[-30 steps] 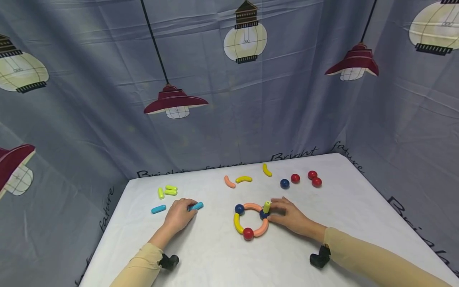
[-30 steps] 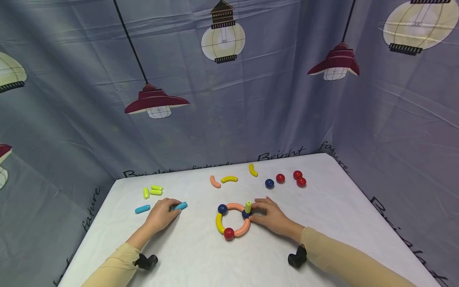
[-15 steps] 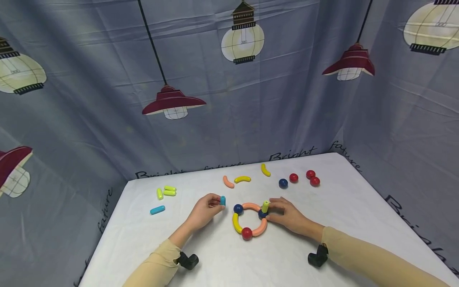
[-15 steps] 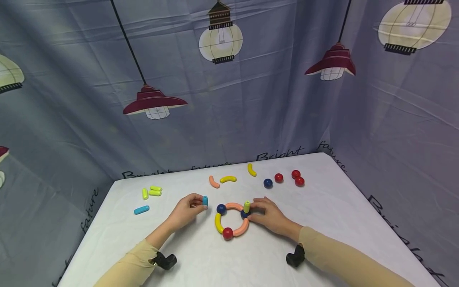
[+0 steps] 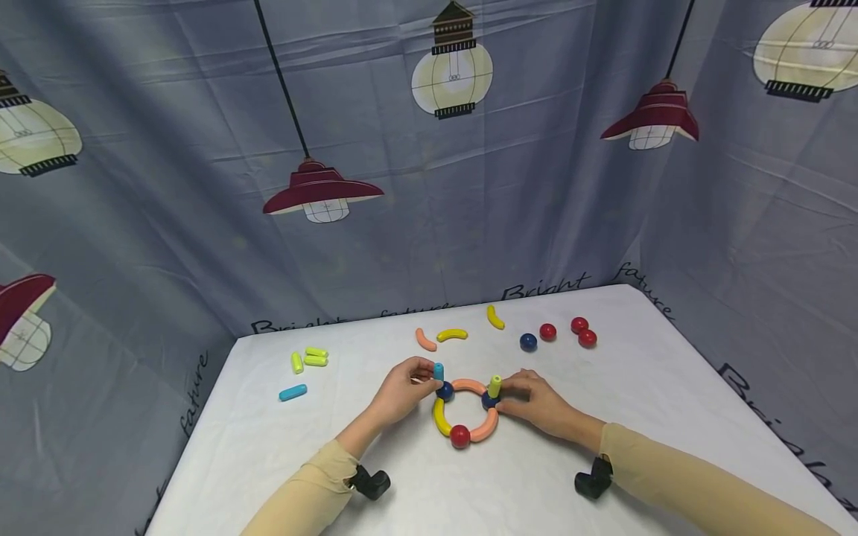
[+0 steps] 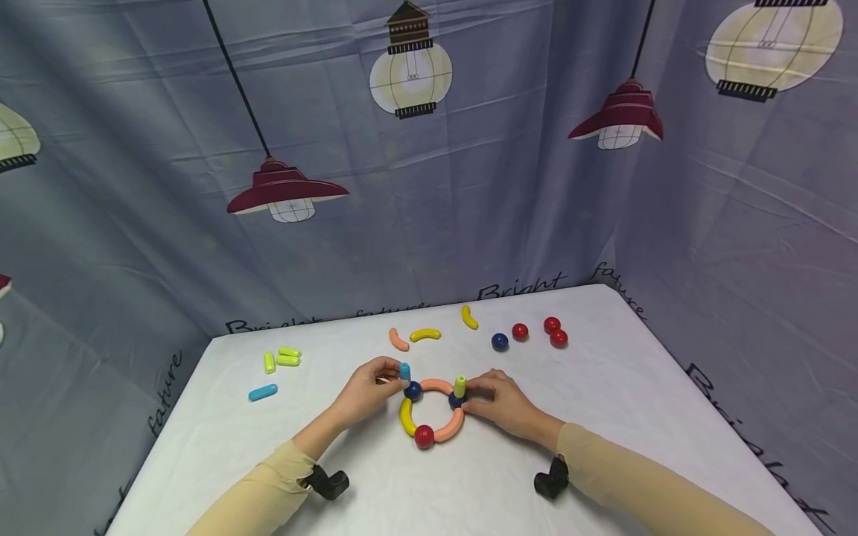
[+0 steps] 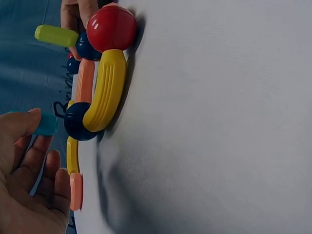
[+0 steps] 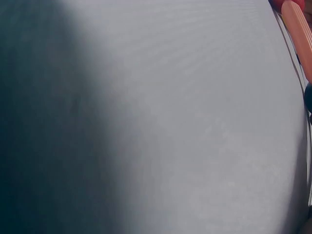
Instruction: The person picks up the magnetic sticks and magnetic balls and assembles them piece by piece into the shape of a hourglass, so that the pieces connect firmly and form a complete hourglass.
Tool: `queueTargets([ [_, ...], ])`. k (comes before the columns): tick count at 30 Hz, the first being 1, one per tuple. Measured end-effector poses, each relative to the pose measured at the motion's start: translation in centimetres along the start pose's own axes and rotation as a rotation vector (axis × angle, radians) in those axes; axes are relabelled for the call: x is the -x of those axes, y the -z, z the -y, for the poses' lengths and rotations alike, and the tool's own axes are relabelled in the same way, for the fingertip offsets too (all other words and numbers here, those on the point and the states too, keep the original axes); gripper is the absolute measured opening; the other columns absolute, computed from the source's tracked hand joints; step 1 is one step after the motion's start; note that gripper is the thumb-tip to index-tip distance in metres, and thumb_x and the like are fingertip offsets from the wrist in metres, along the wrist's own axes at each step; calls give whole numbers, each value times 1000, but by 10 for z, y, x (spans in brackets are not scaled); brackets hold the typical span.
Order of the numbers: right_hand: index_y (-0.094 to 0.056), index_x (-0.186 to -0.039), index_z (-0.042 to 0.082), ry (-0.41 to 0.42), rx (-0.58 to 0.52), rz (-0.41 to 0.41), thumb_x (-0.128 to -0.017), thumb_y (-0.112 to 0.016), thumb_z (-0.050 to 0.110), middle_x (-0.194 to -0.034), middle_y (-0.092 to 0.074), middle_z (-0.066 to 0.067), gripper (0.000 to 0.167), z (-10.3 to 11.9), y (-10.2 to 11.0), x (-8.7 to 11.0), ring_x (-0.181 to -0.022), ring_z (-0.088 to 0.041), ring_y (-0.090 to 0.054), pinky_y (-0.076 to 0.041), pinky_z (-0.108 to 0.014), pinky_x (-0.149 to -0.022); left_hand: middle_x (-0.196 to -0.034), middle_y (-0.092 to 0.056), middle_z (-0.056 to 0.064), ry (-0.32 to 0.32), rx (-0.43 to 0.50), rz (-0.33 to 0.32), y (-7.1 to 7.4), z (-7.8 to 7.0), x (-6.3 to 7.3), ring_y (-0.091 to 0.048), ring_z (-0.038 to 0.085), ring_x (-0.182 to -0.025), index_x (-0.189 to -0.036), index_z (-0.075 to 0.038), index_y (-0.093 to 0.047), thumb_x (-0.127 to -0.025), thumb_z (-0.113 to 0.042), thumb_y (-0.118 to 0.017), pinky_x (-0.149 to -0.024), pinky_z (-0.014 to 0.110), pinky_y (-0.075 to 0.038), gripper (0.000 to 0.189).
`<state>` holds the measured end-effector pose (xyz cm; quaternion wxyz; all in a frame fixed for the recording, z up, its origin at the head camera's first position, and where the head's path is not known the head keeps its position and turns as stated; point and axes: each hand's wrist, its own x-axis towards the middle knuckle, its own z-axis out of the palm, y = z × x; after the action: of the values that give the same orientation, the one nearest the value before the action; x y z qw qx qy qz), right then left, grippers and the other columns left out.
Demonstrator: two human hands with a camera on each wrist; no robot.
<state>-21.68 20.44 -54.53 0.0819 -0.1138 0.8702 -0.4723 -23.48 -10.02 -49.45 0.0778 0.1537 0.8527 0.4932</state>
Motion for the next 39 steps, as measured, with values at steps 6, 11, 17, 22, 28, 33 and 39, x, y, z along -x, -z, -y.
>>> queueTargets([
  [6, -73, -123, 21, 7, -4, 11, -89, -81, 35, -116, -61, 8, 37, 1, 0, 0, -124, -21, -52, -38, -56, -111, -108, -67, -1, 0, 3, 0, -3, -3, -1, -61, 19, -104, -121, -9, -66, -97, -22, -72, -93, 40, -52, 29],
  [11, -73, -123, 21, 17, -14, 20, -90, -81, 33, -115, -62, 8, 36, 3, 0, 1, -123, -20, -53, -39, -55, -110, -108, -67, -1, 12, 14, 7, -5, 2, -2, -61, 18, -102, -121, -8, -65, -96, -20, -73, -91, 39, -52, 28],
  [17, -73, -123, 21, 29, -8, 14, -90, -81, 33, -115, -63, 9, 36, 4, -1, 1, -122, -20, -53, -40, -55, -109, -108, -67, -1, 21, 14, 1, -8, 6, -2, -61, 18, -101, -121, -8, -65, -96, -20, -73, -90, 38, -53, 29],
  [22, -73, -122, 22, 25, -12, 13, -89, -81, 33, -114, -64, 10, 35, 4, 0, 1, -122, -20, -53, -40, -56, -109, -116, -66, 1, 55, -16, 30, -10, 9, 2, -62, 20, -107, -123, -10, -65, -96, -25, -74, -91, 40, -54, 32],
  [28, -73, -122, 22, 36, -23, 20, -90, -80, 31, -114, -63, 9, 34, 4, 1, 2, -122, -21, -53, -39, -56, -109, -123, -65, 3, 54, -84, 58, -10, 16, 11, -61, 22, -112, -129, -10, -64, -95, -26, -75, -96, 42, -52, 39],
  [33, -73, -120, 24, 58, -15, 15, -89, -81, 34, -114, -64, 10, 34, 0, 1, 1, -121, -20, -53, -39, -56, -109, -125, -65, 4, 61, -147, 11, 7, 24, 19, -61, 23, -114, -132, -10, -64, -96, -26, -73, -97, 44, -51, 40],
  [39, -73, -120, 25, 73, -22, 15, -89, -81, 35, -113, -65, 11, 34, -1, 0, 0, -121, -21, -54, -39, -57, -109, -124, -66, 5, 94, -281, -129, 48, 39, 31, -61, 26, -115, -128, -9, -67, -95, -21, -74, -97, 47, -50, 36],
])
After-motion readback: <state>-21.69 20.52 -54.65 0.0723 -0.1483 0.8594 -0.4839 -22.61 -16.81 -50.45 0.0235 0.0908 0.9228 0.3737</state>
